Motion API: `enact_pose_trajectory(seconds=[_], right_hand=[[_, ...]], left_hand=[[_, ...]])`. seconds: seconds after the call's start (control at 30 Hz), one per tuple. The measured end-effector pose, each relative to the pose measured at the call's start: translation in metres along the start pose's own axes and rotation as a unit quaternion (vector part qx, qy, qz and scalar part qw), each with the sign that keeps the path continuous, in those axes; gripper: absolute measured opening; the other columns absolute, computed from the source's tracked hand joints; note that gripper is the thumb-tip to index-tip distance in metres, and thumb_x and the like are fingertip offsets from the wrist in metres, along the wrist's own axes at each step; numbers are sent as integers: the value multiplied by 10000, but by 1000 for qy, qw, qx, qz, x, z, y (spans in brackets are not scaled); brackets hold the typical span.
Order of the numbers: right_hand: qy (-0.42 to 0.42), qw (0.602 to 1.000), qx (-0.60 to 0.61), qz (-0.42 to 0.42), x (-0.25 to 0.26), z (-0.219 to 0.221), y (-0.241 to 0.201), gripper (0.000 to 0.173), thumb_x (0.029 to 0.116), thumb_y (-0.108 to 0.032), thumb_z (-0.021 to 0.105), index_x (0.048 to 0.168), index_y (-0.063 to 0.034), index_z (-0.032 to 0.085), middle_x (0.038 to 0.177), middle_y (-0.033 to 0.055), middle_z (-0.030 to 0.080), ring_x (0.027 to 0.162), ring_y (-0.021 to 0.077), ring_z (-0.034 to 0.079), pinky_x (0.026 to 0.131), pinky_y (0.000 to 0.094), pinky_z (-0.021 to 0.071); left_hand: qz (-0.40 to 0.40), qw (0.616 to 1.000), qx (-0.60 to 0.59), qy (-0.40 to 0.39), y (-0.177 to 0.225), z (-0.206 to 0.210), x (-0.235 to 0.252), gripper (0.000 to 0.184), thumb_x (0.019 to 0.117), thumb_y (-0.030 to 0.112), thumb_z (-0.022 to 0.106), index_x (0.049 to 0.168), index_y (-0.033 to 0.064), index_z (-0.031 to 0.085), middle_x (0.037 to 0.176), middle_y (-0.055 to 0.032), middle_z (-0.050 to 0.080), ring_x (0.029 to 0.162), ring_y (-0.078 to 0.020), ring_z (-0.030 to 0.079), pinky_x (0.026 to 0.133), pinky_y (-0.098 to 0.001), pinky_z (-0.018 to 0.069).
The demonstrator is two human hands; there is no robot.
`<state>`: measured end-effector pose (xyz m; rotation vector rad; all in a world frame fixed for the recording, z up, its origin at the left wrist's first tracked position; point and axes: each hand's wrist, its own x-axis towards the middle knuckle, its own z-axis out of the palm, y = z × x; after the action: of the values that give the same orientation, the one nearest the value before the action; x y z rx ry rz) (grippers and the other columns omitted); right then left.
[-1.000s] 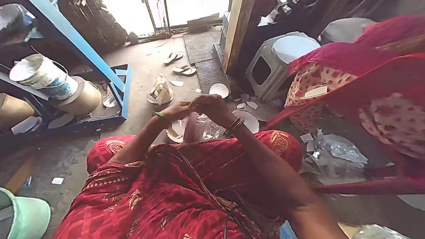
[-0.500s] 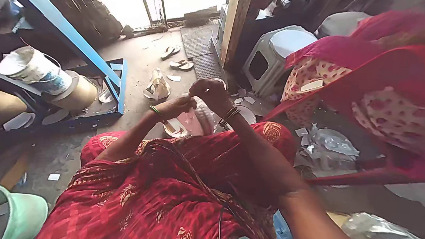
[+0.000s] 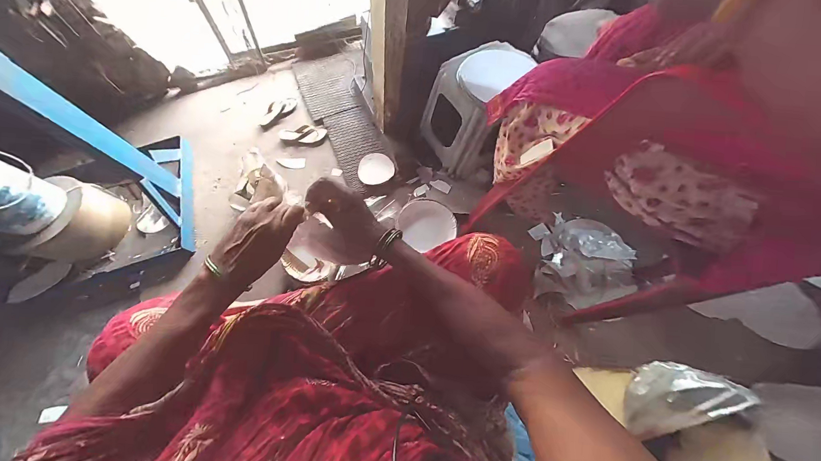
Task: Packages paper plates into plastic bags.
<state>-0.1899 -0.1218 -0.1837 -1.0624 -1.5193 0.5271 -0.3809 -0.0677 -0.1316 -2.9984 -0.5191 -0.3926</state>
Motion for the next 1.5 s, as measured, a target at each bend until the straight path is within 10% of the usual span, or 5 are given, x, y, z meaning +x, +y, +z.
enact_pose_trajectory(seconds=[0.5, 0.7, 1.03, 1.23, 1.5], right_hand=[[-89, 993, -64, 40, 8, 6, 16, 361, 1016, -234, 598, 1260, 30, 636, 1180, 182, 684, 1101, 242, 674, 979, 391, 545], [-85, 988, -127, 18, 1, 16, 18, 156, 902, -79, 730, 1009, 34, 733, 1009, 180, 734, 930, 272, 722, 856, 420, 584], [-93, 986, -135, -33, 5, 17, 26, 177, 846, 15, 720, 1021, 13, 752, 1076, 212, 712, 1030, 330, 689, 930, 454, 554], [-213, 966, -145, -6, 10, -17, -1, 523, 900, -137, 733, 1379, 4, 579, 1246, 203, 658, 1063, 298, 686, 913, 432, 577], [-223, 915, -335, -2, -3, 18, -22, 101, 957, 52, 612, 1023, 30, 686, 936, 217, 677, 847, 382, 700, 773, 520, 579]], left_hand=[[-86, 993, 12, 81, -13, 31, -13, 178, 1028, 41, 505, 1049, -16, 673, 873, -149, 705, 785, -323, 707, 721, -440, 594], [-152, 961, -233, -5, -18, 33, -15, 273, 1071, 174, 500, 1092, -56, 647, 900, -182, 686, 781, -291, 692, 764, -456, 576], [-267, 516, -810, -79, -16, 38, -22, 243, 1094, 160, 382, 975, 159, 594, 620, 107, 504, 499, 15, 420, 488, -155, 384], [-394, 530, -750, -8, 7, 40, -20, 224, 1090, 191, 450, 1064, 59, 629, 617, 74, 456, 454, 7, 345, 431, -146, 303], [-321, 644, -695, -3, -2, 52, -18, 236, 1107, 162, 371, 1064, 35, 565, 671, 52, 485, 512, -5, 396, 478, -158, 337]])
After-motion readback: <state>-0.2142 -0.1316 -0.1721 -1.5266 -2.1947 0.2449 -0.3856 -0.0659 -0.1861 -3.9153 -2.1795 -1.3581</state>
